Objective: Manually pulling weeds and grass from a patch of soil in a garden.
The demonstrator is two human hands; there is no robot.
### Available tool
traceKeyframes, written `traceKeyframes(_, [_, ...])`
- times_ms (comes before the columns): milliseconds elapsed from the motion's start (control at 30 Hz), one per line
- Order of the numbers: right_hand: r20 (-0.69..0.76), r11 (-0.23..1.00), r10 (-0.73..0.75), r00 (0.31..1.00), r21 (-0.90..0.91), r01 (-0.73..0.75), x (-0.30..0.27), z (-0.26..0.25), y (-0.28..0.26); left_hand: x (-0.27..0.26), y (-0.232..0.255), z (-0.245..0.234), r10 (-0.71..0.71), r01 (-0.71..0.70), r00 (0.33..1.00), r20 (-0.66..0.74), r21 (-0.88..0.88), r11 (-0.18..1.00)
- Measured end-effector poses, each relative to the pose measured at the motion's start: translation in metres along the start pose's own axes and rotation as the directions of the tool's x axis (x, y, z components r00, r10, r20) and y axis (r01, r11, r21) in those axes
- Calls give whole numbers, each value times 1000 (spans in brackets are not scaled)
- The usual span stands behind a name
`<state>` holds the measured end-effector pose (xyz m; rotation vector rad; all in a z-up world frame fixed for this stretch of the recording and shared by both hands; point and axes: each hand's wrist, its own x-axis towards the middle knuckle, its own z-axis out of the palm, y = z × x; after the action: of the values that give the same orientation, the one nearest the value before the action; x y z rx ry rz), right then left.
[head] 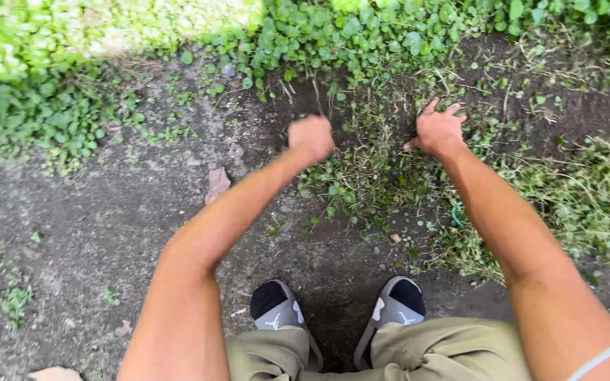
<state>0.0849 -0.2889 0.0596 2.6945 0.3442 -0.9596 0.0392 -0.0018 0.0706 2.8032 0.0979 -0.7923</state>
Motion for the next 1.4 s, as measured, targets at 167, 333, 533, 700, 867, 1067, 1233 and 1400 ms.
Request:
traceKeyframes(167, [-6, 1000, 22, 1000, -23, -22, 25, 27, 4, -17, 1, 80, 221, -232, 966, 137, 71, 970])
traceKeyframes(333, [17, 998, 56, 998, -15, -56, 18, 21, 3, -7, 15, -16, 35, -32, 998, -56, 43, 999])
traceKeyframes(533, [31, 999, 36, 999, -20, -35, 5, -6, -9, 90, -12, 16, -190, 180, 969, -159, -77, 981])
traceKeyframes(700, [34, 1000, 25, 999, 6, -25, 17, 5, -1, 100, -16, 18, -87, 82, 988, -125, -45, 996])
traceKeyframes(867, [26, 1000, 12, 1000, 9, -12, 6, -6, -7, 36, -20, -35, -30, 31, 980, -198, 2, 1000])
traceKeyframes(1067, [12, 999, 5, 1000, -50, -5, -3, -13, -9, -97, 10, 60, 601, -676, 736, 310, 292, 677])
traceKeyframes(1233, [15, 998, 19, 1000, -53, -18, 51, 57, 9, -80, 31, 75, 684, -742, 671, 287, 261, 618])
traceKeyframes(1400, [15, 998, 32, 999, -57, -31, 13, 2, -6, 30, 31, 61, 599, -397, 708, -374, 490, 776])
